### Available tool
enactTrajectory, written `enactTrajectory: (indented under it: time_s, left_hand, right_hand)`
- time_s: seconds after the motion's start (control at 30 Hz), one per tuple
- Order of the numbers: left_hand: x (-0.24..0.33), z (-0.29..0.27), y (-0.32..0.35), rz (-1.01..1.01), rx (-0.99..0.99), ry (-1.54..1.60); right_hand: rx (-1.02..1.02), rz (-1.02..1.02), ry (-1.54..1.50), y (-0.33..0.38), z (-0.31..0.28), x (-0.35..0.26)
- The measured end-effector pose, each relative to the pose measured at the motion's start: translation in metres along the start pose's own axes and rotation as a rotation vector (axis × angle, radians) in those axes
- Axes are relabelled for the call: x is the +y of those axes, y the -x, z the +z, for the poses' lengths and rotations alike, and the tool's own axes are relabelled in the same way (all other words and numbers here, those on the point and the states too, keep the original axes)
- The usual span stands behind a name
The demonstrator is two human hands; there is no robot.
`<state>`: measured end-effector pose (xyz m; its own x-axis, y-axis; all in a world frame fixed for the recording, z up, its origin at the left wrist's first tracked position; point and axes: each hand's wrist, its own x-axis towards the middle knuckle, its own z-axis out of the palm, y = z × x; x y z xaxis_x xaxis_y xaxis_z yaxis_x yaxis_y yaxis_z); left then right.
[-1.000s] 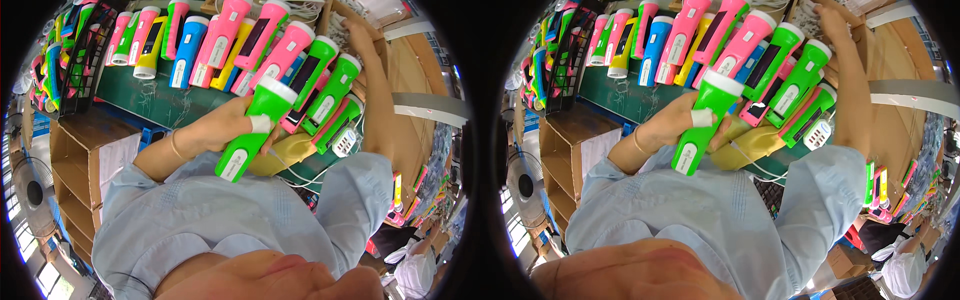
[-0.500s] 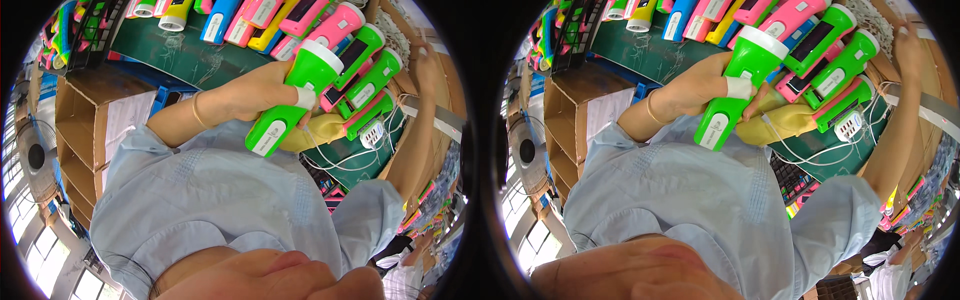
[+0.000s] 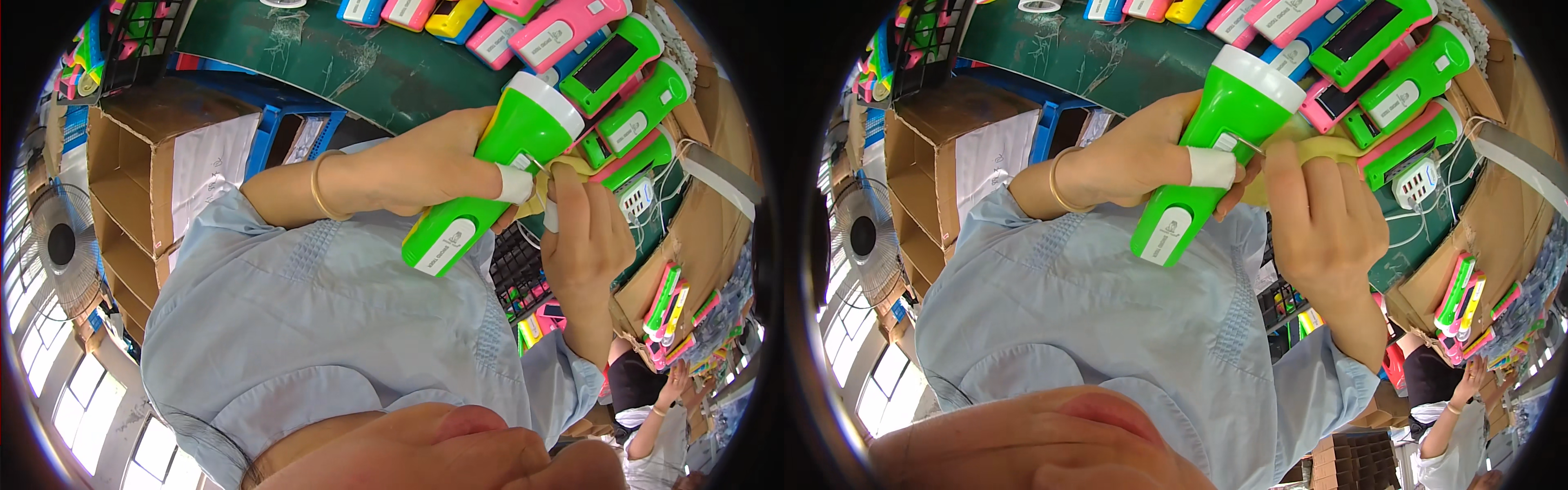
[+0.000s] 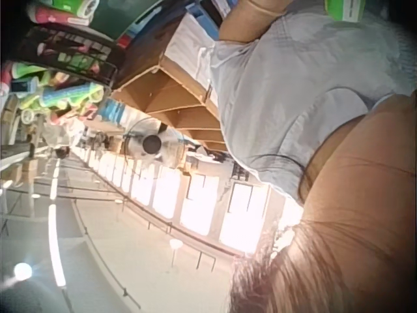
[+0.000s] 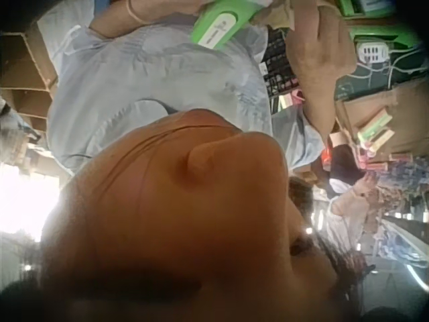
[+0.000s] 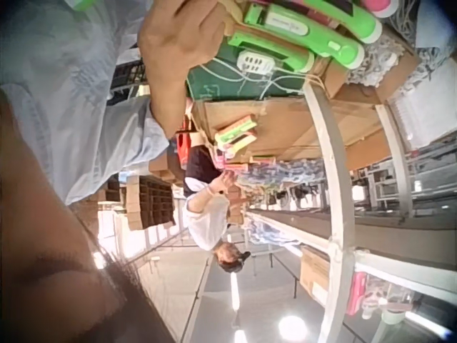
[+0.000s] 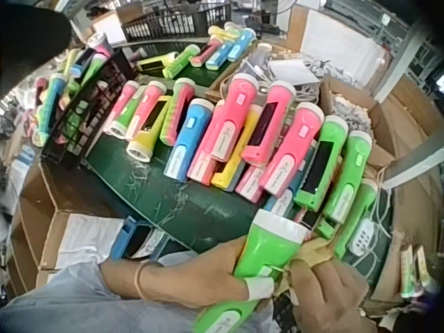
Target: Testing and cleaning plastic flashlights on an assembly line.
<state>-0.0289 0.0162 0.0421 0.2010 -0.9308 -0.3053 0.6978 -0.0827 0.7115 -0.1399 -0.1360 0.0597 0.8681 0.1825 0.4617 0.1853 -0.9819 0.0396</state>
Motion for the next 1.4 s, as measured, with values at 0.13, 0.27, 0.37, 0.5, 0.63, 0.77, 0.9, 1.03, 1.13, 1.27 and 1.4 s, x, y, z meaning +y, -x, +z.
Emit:
enactTrajectory:
  time_s: [0.13,0.27,0.37,0.5,0.63,0.77,0.9,1.03,1.13,1.27,1.4]
  left_hand:
    - [-0.007,0.006,0.012,-0.084,0.014,0.005]
    - [-0.029,0.004,0.024,-0.13,-0.015,0.024]
    - [-0.022,0.005,0.025,-0.116,-0.068,0.019]
    - [-0.008,0.009,0.028,-0.109,-0.001,-0.006]
    - [-0.009,0.011,0.028,-0.096,0.022,-0.081]
    - [-0.012,0.014,0.029,-0.066,0.088,-0.208]
    - [-0.025,0.011,0.028,0.015,0.161,-0.335]
    - [-0.021,0.01,0.027,0.071,0.141,-0.38]
    - [-0.019,0.009,0.023,0.005,0.11,-0.347]
    - [-0.015,0.005,0.014,0.012,0.086,-0.288]
    - [0.007,0.002,0.003,0.002,0.061,-0.021]
  right_hand:
    - [-0.095,-0.08,0.006,0.004,-0.008,-0.009]
    - [-0.018,-0.176,0.04,0.024,-0.002,-0.028]
    - [-0.027,-0.044,-0.151,0.026,-0.006,-0.029]
    - [-0.179,0.312,-0.63,0.018,-0.019,-0.028]
    - [-0.288,0.325,-0.616,0.012,-0.031,-0.028]
    - [-0.383,0.351,-0.654,0.008,-0.038,-0.031]
    - [-0.41,0.45,-0.773,0.01,-0.036,-0.033]
    - [-0.367,0.462,-0.873,0.013,-0.027,-0.034]
    - [-0.354,0.484,-0.887,0.016,-0.023,-0.035]
    - [-0.425,0.463,-1.078,0.012,-0.011,-0.008]
    - [0.141,0.878,-0.947,-0.012,-0.024,0.062]
